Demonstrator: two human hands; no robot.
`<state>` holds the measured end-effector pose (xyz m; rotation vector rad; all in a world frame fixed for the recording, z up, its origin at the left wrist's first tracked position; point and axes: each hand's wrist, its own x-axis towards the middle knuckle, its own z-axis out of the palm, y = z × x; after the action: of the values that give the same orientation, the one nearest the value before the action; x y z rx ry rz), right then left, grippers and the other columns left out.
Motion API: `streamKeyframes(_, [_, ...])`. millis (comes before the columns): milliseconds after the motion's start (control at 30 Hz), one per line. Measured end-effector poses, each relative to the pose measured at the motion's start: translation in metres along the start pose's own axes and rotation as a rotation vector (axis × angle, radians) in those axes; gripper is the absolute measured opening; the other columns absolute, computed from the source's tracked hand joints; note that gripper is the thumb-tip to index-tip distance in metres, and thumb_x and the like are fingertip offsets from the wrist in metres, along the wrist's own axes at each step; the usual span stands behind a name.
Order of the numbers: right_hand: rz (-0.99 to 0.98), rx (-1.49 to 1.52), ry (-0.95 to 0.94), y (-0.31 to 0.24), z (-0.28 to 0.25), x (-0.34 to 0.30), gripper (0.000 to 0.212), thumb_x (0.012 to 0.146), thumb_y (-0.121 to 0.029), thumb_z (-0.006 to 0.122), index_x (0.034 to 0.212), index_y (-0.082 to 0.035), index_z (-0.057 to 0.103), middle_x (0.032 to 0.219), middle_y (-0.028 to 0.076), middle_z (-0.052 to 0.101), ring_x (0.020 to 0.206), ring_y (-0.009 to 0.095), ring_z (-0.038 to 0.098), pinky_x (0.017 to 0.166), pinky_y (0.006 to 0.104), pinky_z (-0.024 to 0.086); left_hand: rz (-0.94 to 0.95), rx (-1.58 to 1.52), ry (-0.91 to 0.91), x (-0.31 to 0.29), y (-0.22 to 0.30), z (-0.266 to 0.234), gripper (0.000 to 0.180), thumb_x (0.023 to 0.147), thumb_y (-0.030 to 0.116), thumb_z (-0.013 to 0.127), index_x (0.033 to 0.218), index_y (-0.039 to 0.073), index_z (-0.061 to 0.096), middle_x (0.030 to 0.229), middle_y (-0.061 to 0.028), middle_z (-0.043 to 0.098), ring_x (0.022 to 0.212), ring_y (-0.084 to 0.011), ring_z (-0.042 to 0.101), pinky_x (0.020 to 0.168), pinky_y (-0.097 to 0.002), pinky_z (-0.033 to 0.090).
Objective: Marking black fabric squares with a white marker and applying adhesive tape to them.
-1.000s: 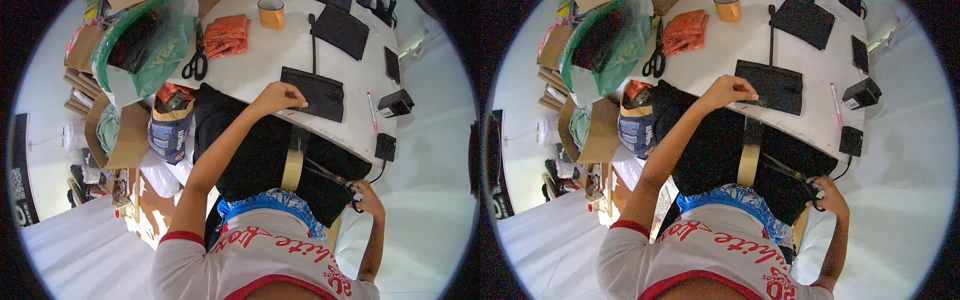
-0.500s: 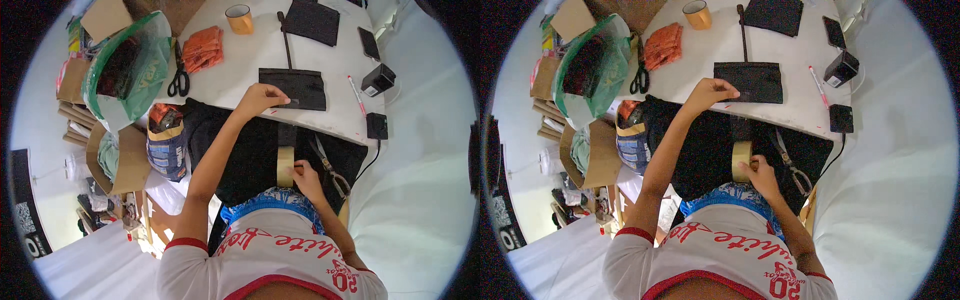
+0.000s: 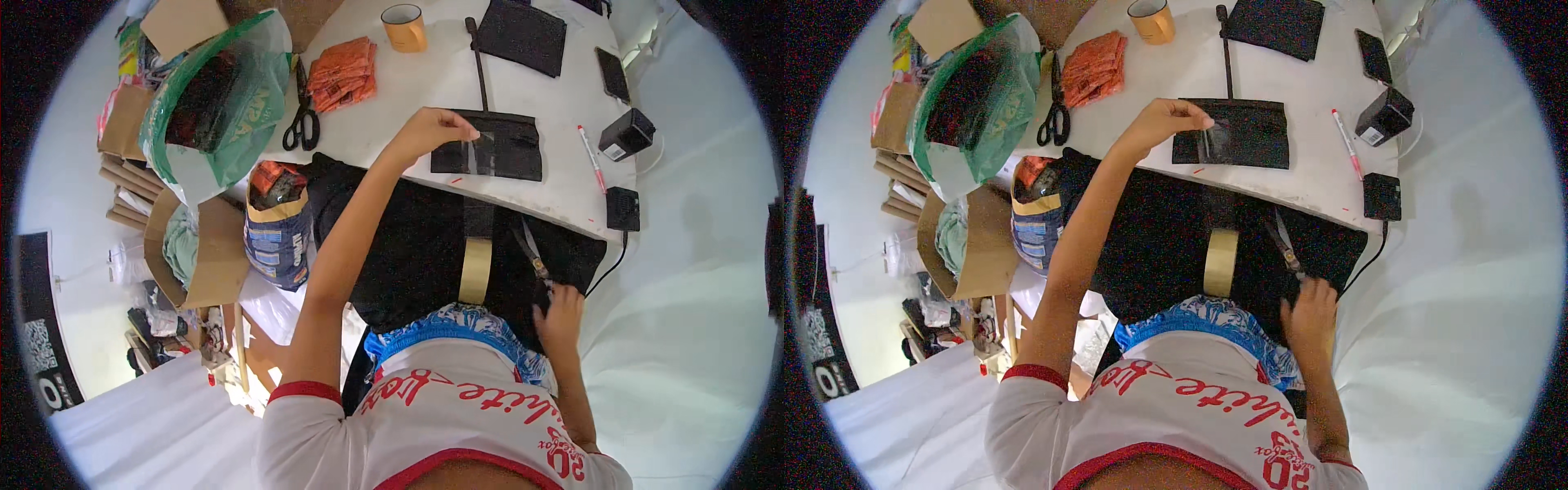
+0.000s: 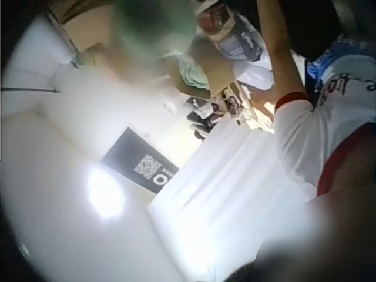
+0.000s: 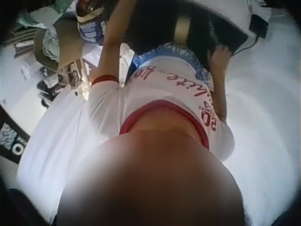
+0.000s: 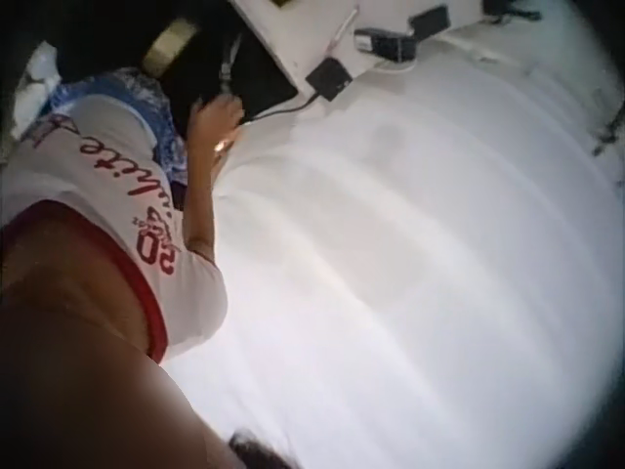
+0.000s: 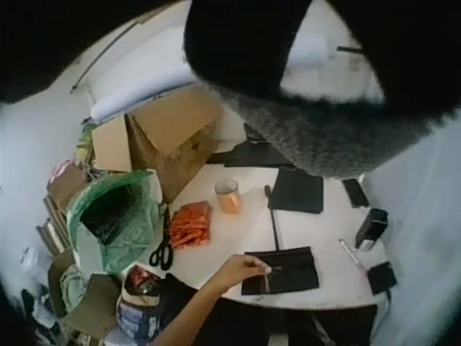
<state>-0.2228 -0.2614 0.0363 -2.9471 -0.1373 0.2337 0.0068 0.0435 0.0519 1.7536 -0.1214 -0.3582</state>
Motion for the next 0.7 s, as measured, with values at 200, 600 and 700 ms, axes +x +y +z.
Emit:
streamKeyframes(200, [-0.007, 0.225, -0.09, 0.035, 0.017, -0.008, 0.058, 0.064, -0.011, 0.076, 0.113, 0.001, 0.046, 0.106, 0.022, 0.05, 0.097, 0.039, 0.05, 0.086, 0.0422, 0.043, 0.025, -0.057, -0.069, 0.012, 0.009, 0.011, 0.021, 0.077, 0.022, 0.073, 0.087, 0.004, 0.069, 0.083, -0.0031, 0.066, 0.081, -0.0109, 0.058, 0.08, -0.0257, 0.044])
streamKeyframes(600, [-0.276, 0.539, -0.417, 0.129, -0.076, 0.04, 0.065, 0.054, -0.015, 0.084, 0.107, 0.0, 0.05, 0.101, 0.01, 0.05, 0.094, 0.024, 0.05, 0.083, 0.0329, 0.042, 0.055, -0.029, -0.174, 0.011, 0.021, 0.016, 0.016, 0.079, 0.014, 0.069, 0.087, -0.001, 0.068, 0.085, -0.0057, 0.067, 0.081, -0.0113, 0.06, 0.078, -0.025, 0.046])
streamKeyframes(700, [-0.386, 0.445, -0.449, 0.122, -0.09, 0.075, 0.066, 0.055, -0.015, 0.083, 0.111, -0.001, 0.05, 0.103, 0.01, 0.051, 0.098, 0.023, 0.051, 0.085, 0.0318, 0.042, 0.073, -0.054, -0.167, 0.011, 0.025, 0.019, 0.016, 0.079, 0.014, 0.07, 0.086, 0.0, 0.068, 0.084, -0.0056, 0.067, 0.08, -0.0111, 0.06, 0.078, -0.0248, 0.046])
